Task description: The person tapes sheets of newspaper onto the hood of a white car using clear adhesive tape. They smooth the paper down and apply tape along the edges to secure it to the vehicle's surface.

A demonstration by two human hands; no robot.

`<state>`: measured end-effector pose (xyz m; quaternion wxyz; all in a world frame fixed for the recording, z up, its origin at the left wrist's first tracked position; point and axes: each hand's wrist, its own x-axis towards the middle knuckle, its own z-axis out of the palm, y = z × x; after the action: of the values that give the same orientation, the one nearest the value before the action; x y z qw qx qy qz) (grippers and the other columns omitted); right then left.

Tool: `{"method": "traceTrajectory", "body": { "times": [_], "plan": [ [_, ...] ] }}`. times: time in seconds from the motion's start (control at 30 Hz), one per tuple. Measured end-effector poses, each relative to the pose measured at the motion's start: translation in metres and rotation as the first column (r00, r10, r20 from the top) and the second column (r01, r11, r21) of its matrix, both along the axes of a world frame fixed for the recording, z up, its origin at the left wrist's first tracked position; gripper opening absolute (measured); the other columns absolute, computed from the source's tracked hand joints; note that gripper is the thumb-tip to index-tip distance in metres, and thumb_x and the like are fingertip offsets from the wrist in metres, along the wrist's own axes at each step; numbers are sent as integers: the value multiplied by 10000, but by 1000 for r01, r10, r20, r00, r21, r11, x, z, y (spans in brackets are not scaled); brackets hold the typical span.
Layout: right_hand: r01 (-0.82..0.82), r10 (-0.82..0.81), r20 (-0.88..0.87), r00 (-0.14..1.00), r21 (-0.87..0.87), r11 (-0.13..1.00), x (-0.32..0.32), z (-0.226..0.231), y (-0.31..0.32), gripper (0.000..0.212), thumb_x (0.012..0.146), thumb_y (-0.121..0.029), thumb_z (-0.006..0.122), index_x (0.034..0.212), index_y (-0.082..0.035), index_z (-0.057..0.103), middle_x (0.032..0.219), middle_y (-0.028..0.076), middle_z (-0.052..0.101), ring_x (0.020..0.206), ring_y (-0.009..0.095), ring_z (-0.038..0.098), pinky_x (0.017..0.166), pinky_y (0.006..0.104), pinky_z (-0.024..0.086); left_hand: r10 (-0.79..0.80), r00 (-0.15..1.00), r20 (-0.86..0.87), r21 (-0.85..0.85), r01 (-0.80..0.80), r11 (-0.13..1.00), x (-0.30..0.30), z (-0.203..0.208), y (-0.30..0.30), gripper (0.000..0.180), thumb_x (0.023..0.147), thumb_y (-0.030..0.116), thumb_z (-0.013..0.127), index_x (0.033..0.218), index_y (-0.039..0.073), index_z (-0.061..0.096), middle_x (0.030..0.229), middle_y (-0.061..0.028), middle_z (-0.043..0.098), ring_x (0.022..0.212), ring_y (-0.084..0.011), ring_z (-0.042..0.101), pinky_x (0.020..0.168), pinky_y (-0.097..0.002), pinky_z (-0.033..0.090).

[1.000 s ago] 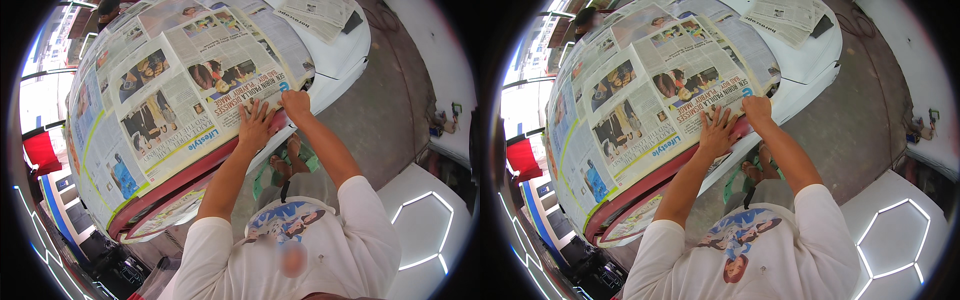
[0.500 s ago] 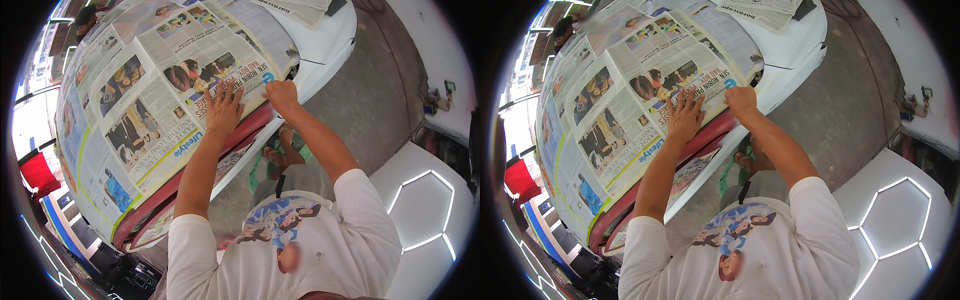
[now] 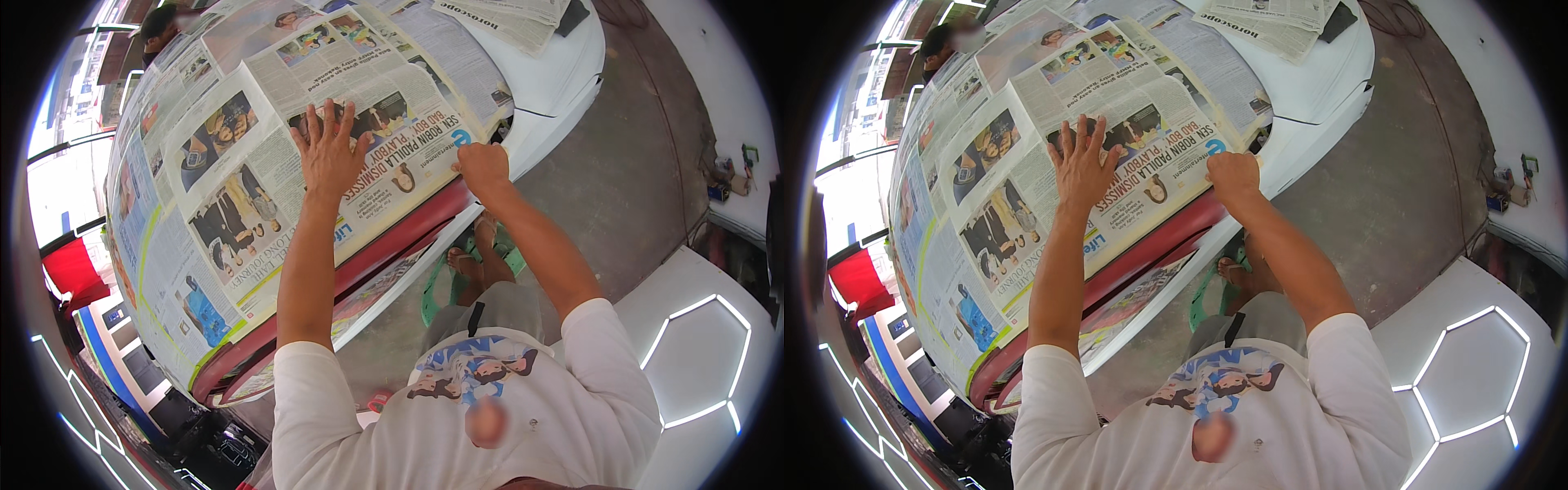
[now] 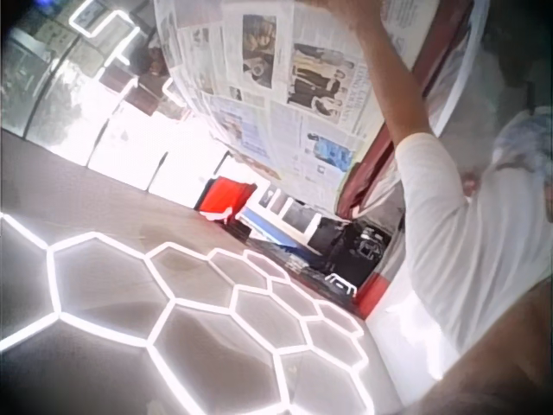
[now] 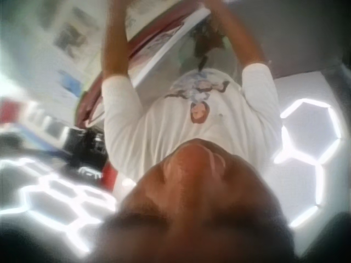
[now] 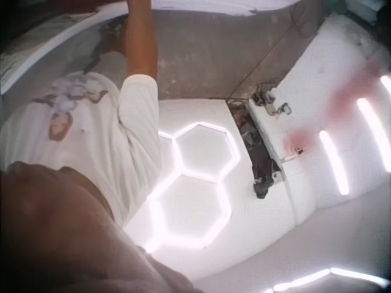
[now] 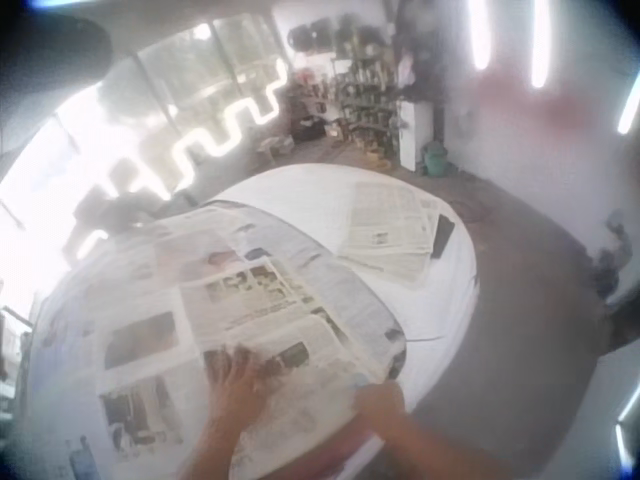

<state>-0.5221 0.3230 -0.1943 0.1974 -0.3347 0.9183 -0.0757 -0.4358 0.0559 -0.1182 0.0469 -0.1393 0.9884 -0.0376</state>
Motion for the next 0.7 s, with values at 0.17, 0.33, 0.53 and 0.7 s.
{"method": "traceTrajectory", "body": {
  "times": [0.17,0.33,0.53,0.7],
  "plan": [
    [6,-6,10,1000,-35,999,3,-1,-6,275,872,-347,788,833,-76,764,805,137,755,760,303,749,741,441,513,157,959,237,-75,-143,987,15,9,-59,741,1002,737,392,1633,350,348,1729,-99,246,1605,-398,126,1216,-752,56],
    [6,-6,3,1000,-38,999,1,2,-5,207,870,-286,786,806,-90,770,791,136,752,774,298,758,721,429,521,128,963,236,-126,-100,987,11,6,-64,801,960,812,351,1631,374,341,1739,-41,225,1614,-359,102,1243,-717,37],
    [-10,6,-44,999,-103,995,1,-6,-5,300,852,-346,803,782,-57,757,748,149,735,718,311,741,703,457,515,142,950,278,-87,-123,989,6,10,-67,743,1001,745,345,1638,364,322,1745,-47,203,1618,-359,70,1226,-744,0],
    [-24,22,-21,1000,-66,998,-1,0,-4,279,858,-329,801,762,-70,760,727,141,730,701,307,740,675,433,514,100,995,-16,-237,-101,966,7,-3,-29,669,1027,557,529,1614,266,394,1721,-82,270,1613,-360,114,1194,-774,-10]
  ]
}}
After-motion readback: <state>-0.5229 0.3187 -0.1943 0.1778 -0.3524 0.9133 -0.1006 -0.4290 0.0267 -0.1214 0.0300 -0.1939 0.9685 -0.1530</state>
